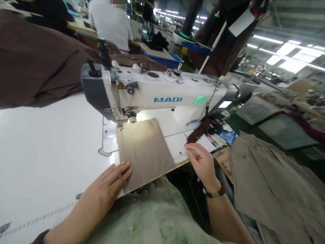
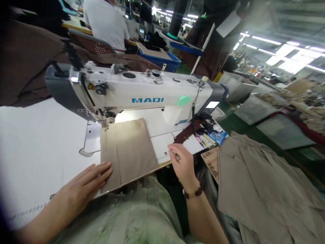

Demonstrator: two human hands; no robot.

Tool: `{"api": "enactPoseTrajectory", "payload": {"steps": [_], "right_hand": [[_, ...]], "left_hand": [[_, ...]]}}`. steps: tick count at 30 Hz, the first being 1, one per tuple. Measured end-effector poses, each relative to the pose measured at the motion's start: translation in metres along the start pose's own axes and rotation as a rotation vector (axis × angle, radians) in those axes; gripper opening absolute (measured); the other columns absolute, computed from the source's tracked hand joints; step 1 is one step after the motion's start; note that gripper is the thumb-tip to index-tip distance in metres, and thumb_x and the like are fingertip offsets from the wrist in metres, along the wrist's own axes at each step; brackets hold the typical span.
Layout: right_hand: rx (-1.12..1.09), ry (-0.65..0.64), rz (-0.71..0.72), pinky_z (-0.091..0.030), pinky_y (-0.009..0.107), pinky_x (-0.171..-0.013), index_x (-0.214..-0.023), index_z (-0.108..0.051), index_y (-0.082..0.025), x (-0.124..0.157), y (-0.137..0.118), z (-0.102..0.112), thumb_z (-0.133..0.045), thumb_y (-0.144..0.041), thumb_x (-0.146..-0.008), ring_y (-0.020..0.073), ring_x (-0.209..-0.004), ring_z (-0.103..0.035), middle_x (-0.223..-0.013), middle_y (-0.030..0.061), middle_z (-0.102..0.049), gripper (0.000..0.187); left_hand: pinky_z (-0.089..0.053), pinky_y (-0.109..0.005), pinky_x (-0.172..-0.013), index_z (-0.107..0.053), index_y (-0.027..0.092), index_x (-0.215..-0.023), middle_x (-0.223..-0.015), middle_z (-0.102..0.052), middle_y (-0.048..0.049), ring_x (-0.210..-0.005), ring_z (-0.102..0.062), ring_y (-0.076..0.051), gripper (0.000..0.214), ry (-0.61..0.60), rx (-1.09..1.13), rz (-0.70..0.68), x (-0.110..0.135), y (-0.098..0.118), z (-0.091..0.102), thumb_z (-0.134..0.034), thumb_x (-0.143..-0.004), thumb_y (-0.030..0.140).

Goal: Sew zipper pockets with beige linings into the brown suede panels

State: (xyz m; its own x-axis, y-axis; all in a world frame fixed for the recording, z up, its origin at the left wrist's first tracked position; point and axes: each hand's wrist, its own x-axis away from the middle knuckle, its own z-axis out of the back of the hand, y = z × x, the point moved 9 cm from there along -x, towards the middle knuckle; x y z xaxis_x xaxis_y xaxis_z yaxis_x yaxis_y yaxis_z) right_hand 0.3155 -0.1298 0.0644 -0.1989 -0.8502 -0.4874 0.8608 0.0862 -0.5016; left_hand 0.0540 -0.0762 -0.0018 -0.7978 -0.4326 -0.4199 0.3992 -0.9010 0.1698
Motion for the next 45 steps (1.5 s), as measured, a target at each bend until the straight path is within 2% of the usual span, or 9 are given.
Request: {"api": "enactPoseTrajectory", "payload": {"steps": [4, 11, 17, 21, 24, 29, 36, 41, 45], "right_hand": [[0.642, -0.269, 0.144, -0.045, 0.035, -0.081, -0.101, -0.062, -0.012, -0.007, 0.047, -0.007, -0.04, -0.009, -0.086, 0.0217, -0.095, -0.057, -0.107, 0.0118, -0.062, 0.026], [0.632, -0.434, 0.225, -0.044, 0.033, -0.075, -0.087, -0.064, -0.012, -0.015, 0.059, -0.02, -0.044, -0.007, -0.083, 0.021, -0.084, -0.057, -0.093, 0.0128, -0.063, 0.021], [0.492, -0.297, 0.15, -0.045, 0.03, -0.076, -0.084, -0.064, -0.012, -0.028, 0.065, -0.01, -0.046, -0.009, -0.083, 0.0186, -0.082, -0.059, -0.088, 0.0103, -0.065, 0.018], [0.419, -0.018, -0.031, -0.047, 0.027, -0.079, -0.101, -0.056, -0.007, -0.04, 0.03, -0.011, -0.025, -0.012, -0.091, 0.0168, -0.092, -0.059, -0.094, 0.0143, -0.062, 0.033], [0.13, 0.011, 0.027, -0.045, 0.02, -0.084, -0.104, -0.053, -0.011, -0.045, -0.033, -0.044, -0.031, -0.017, -0.091, 0.0122, -0.1, -0.057, -0.106, 0.0119, -0.059, 0.027], [-0.209, -0.549, 0.428, -0.045, 0.024, -0.087, -0.093, -0.057, -0.014, -0.014, -0.133, -0.126, -0.04, -0.007, -0.084, 0.0134, -0.099, -0.056, -0.103, 0.0079, -0.062, 0.02], [-0.093, -0.755, 0.485, -0.045, 0.027, -0.082, -0.087, -0.06, -0.014, -0.012, -0.137, -0.141, -0.044, -0.008, -0.085, 0.015, -0.088, -0.057, -0.092, 0.0038, -0.064, 0.018], [-0.003, -0.61, 0.402, -0.043, 0.032, -0.091, -0.103, -0.057, -0.012, -0.061, -0.134, -0.156, -0.045, -0.014, -0.086, 0.0186, -0.102, -0.053, -0.107, 0.0091, -0.059, 0.022], [0.046, -0.585, 0.366, -0.035, 0.037, -0.104, -0.119, -0.052, -0.009, -0.068, -0.121, -0.186, -0.044, -0.019, -0.087, 0.0214, -0.12, -0.044, -0.127, 0.014, -0.05, 0.034]], "left_hand": [[-0.044, -0.035, -0.098, -0.056, 0.019, -0.116, -0.119, -0.059, -0.0064, -0.104, -0.059, -0.021, 0.037, 0.072, -0.062, -0.045, -0.004, 0.006, 0.01, -0.031, -0.094, 0.032], [-0.046, -0.03, -0.095, -0.057, 0.021, -0.114, -0.116, -0.061, -0.0047, -0.1, -0.061, -0.019, 0.036, 0.104, -0.095, -0.064, -0.011, 0.009, 0.017, -0.031, -0.094, 0.037], [-0.047, -0.031, -0.094, -0.055, 0.022, -0.117, -0.118, -0.06, -0.0048, -0.1, -0.061, -0.019, 0.036, 0.091, -0.052, -0.047, -0.007, 0.003, 0.011, -0.033, -0.093, 0.037], [-0.045, -0.031, -0.097, -0.055, 0.018, -0.118, -0.119, -0.059, -0.0075, -0.102, -0.06, -0.019, 0.038, 0.086, -0.089, -0.07, -0.007, 0.004, 0.011, -0.035, -0.093, 0.039], [-0.047, -0.033, -0.094, -0.055, 0.016, -0.117, -0.116, -0.06, -0.0084, -0.1, -0.06, -0.02, 0.037, 0.088, -0.092, -0.088, -0.01, 0.01, 0.015, -0.035, -0.094, 0.037], [-0.054, -0.033, -0.08, -0.062, 0.013, -0.095, -0.116, -0.052, -0.0141, -0.096, -0.059, -0.021, 0.031, 0.045, -0.002, 0.085, -0.014, 0.009, 0.021, -0.033, -0.093, 0.024], [-0.053, -0.038, -0.085, -0.059, 0.011, -0.079, -0.107, -0.051, -0.0122, -0.098, -0.05, -0.022, 0.02, -0.016, 0.077, 0.118, -0.017, 0.014, 0.022, -0.041, -0.087, 0.01], [-0.053, -0.039, -0.08, -0.058, 0.011, -0.072, -0.103, -0.052, -0.0125, -0.093, -0.049, -0.022, 0.016, -0.035, 0.091, 0.136, -0.017, 0.014, 0.022, -0.047, -0.083, 0.006], [-0.051, -0.041, -0.086, -0.06, 0.011, -0.072, -0.106, -0.052, -0.0129, -0.097, -0.049, -0.023, 0.016, -0.05, 0.09, 0.124, -0.015, 0.015, 0.02, -0.049, -0.083, 0.008]]}}
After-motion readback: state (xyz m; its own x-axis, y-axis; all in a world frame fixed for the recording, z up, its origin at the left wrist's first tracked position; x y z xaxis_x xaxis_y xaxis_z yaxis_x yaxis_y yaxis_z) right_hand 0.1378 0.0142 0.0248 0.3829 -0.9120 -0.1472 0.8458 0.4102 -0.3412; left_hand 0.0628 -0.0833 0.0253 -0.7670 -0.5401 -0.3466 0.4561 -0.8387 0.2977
